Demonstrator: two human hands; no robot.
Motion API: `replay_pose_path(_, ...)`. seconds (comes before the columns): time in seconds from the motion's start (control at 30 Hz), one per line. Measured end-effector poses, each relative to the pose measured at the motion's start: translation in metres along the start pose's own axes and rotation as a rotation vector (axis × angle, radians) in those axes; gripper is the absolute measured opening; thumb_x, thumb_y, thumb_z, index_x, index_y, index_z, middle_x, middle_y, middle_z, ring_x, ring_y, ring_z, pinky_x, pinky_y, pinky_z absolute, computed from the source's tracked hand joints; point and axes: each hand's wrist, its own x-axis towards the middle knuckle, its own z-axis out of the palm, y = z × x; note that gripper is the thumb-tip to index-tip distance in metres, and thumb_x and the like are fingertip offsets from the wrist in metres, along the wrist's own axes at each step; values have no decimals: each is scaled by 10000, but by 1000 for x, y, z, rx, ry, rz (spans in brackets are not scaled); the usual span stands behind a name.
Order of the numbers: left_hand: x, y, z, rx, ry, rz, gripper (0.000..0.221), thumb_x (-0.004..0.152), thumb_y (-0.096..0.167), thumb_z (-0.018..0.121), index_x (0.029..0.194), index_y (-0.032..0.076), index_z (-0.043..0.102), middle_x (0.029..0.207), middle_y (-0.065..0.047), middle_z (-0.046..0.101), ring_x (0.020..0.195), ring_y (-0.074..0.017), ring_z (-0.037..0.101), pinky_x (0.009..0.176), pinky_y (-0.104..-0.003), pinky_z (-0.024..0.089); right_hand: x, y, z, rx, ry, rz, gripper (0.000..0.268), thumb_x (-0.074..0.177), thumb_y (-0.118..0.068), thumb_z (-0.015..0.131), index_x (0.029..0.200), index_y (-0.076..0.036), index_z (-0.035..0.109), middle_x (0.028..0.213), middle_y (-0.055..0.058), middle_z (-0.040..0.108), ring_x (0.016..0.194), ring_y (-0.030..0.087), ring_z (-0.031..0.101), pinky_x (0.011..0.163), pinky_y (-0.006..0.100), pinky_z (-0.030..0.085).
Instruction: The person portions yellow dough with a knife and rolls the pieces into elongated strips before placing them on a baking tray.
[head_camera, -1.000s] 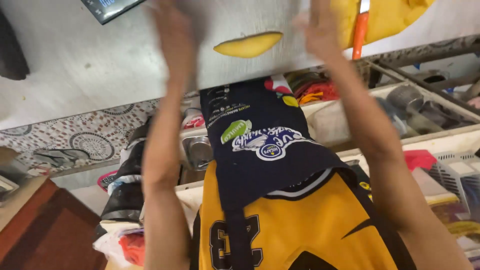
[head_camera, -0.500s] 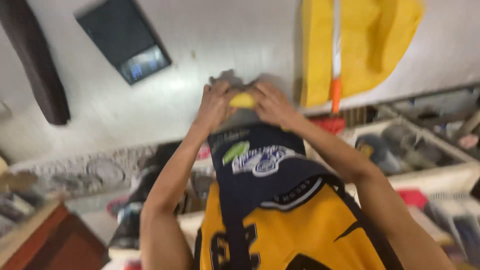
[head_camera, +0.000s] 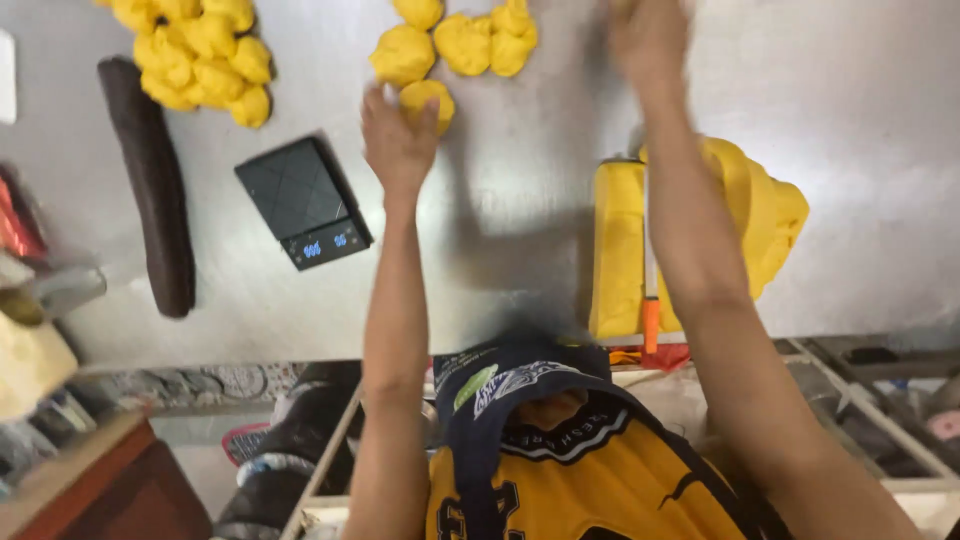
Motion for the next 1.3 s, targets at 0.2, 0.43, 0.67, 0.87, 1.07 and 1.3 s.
replay_pose_path(0.2,-55,13,3,-274,-102,-294,540,739,173,827,1221,67,607,1038,-160,605,971,-387,687,875,-477,546,-135,-108,-84,107,-276,146,511,916,-112,790,1321,104,565,1156,342,584,1063,571,605,899,639,506)
replay_pose_path(0.43,-199,-6,-49,-420,-865,435,808,675,11,803,1449,28,572,1220,-279,656,1201,-491,589,1081,-523,459,-296,-201,-124,258,-425,-144,581,921,-193,758,1414,42,557,1318,223,630,1286,435,563,1108,536,420)
replay_pose_path(0.67,-307,-48,-92,-384,-511,172,743,941,-130,463,1634,-42,208,1642,-328,286,1532,-446,285,1288,-512,194,-382,-234,-80,28,-569,-121,852,986,-308,656,1633,54,236,1639,282,342,1496,557,194,1175,711,165)
replay_pose_path(0.87,-350,-41,-95,238,-726,377,641,1098,226,375,1622,-30,108,1719,-211,201,1621,-336,203,1301,-599,-54,-402,-239,-85,-301,-698,-114,820,1013,-383,548,1608,83,229,1684,239,295,1540,447,199,1178,713,151)
replay_pose_path(1.07,-311,-3,-83,690,-704,515,577,1193,119,472,1657,9,147,1700,-201,125,1560,-402,107,1246,-722,135,-383,-240,-53,-261,-501,-238,648,1064,-229,432,1581,153,355,1598,360,437,1482,561,251,1146,743,21)
replay_pose_path(1.3,-293,-46,-67,607,-508,644,639,1043,187,464,1644,50,297,1708,-183,184,1572,-373,160,1197,-772,129,-361,-230,-75,-288,-538,-246,974,848,-474,679,1610,46,365,1672,254,280,1499,555,246,1159,760,117)
